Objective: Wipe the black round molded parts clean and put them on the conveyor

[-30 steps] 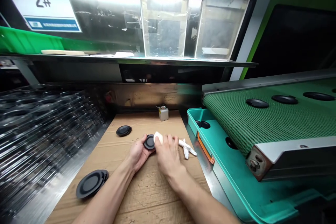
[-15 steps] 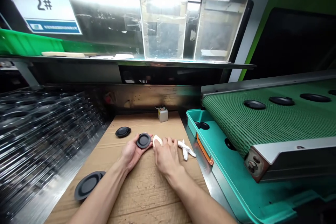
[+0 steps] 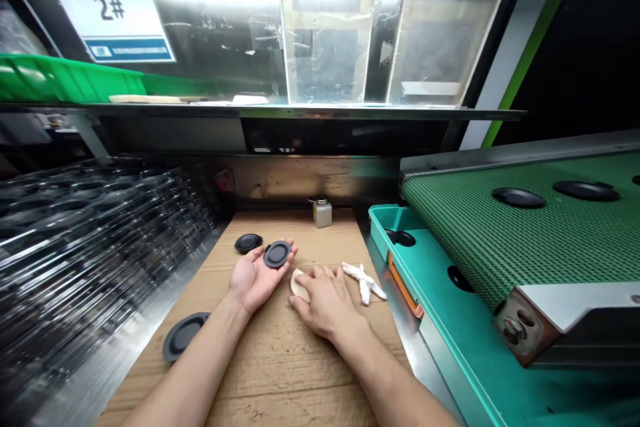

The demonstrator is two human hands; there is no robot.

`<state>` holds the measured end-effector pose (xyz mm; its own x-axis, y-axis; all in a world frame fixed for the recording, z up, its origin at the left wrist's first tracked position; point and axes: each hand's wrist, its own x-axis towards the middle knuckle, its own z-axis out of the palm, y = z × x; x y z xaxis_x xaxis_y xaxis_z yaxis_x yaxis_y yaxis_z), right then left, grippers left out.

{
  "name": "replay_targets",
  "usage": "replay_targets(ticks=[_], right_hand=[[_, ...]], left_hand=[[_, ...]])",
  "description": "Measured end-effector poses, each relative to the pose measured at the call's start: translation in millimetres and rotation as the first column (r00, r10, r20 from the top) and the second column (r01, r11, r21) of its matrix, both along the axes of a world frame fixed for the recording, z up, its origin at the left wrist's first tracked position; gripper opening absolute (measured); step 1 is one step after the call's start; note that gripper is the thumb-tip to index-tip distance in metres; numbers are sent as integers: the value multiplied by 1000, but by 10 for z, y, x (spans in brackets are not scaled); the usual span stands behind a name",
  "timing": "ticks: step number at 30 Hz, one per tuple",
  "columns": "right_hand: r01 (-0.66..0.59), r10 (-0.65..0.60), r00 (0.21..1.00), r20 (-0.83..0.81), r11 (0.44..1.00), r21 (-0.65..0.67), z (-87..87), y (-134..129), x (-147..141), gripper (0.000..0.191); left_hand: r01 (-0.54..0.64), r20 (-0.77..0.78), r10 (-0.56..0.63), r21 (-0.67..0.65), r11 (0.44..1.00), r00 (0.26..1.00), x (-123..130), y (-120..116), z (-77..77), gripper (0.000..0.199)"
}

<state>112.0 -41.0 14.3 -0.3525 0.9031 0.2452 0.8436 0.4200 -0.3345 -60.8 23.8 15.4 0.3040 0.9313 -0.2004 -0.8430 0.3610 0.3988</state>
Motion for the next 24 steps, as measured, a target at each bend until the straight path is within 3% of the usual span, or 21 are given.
replay_targets(ticks=[7,14,24], right_hand=[[5,-5,1000,4,1000,-13,5,-9,-8,32],[25,-25,1000,-1,998,-60,10,-33,-38,46],[14,-16,1000,-23,996,-83,6,-24,-37,47]], left_hand=[[23,23,-23,9,1000,999,32,-58,83,36],[31,86,-20,-126,991,996,16,-13,57,40],[25,18,-24,-53,998,1000,68,-52,70,35]])
